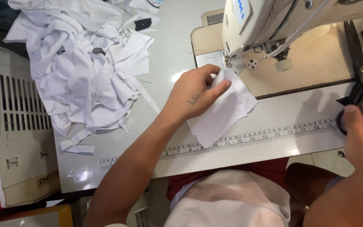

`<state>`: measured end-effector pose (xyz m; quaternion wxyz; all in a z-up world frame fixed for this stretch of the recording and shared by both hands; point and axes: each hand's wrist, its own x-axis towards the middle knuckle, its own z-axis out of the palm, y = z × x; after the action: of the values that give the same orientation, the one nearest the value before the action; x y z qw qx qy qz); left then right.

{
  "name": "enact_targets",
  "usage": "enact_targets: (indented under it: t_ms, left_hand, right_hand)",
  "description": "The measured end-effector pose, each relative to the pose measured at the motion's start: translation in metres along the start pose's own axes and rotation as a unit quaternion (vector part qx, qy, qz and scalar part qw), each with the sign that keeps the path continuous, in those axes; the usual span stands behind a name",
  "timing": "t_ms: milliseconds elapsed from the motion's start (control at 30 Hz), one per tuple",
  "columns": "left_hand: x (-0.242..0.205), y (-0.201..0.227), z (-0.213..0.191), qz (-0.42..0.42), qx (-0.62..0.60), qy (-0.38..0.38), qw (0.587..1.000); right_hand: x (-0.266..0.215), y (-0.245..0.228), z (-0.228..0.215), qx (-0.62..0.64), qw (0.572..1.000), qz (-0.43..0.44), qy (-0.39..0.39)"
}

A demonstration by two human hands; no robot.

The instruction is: Folding small white fabric scraps and trimming them with scissors at a sewing station

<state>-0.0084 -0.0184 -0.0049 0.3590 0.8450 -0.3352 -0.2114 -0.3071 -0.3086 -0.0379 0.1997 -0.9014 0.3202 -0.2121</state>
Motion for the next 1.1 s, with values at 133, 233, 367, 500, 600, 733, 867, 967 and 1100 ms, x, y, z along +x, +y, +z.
enact_targets:
  t_ms: [133, 233, 367, 500, 600, 733, 867, 967, 1100]
  left_hand:
    - [0.002, -0.006, 0.008, 0.029, -0.034, 0.014, 0.999]
    - [-0.003, -0.005, 0.005, 0.095, -0.127, -0.014, 0.987]
    - [-0.015, 0.005, -0.004, 0.141, -0.233, -0.083, 0.959]
    - [-0.013, 0.002, -0.005, 0.161, -0.271, 0.002, 0.949]
    - [-0.008, -0.006, -0.001, 0.153, -0.281, 0.041, 0.947]
    - [-0.004, -0.012, 0.008, 0.158, -0.277, 0.070, 0.945]
    - [-0.003, -0.011, 0.009, 0.171, -0.258, 0.104, 0.945]
    - [-0.002, -0.011, 0.011, 0.169, -0.245, 0.122, 0.947]
    - [0.001, -0.013, 0.009, 0.163, -0.257, 0.134, 0.943]
  right_hand:
    - [-0.008, -0.060, 0.022, 0.101, 0.991, -0.042, -0.072]
    - [-0.003, -0.103, 0.051, 0.079, 0.983, -0.085, -0.145]
    - [0.001, -0.121, 0.077, 0.119, 0.969, -0.167, -0.138]
    - [0.002, -0.102, 0.086, 0.268, 0.934, -0.173, -0.159]
    - [-0.003, -0.082, 0.086, 0.332, 0.923, -0.113, -0.160]
    - [-0.007, -0.065, 0.094, 0.392, 0.903, -0.083, -0.154]
    - [-0.013, -0.046, 0.105, 0.423, 0.890, -0.063, -0.161]
    - [-0.012, -0.052, 0.101, 0.418, 0.892, -0.060, -0.163]
    - [-0.013, -0.050, 0.101, 0.412, 0.895, -0.059, -0.162]
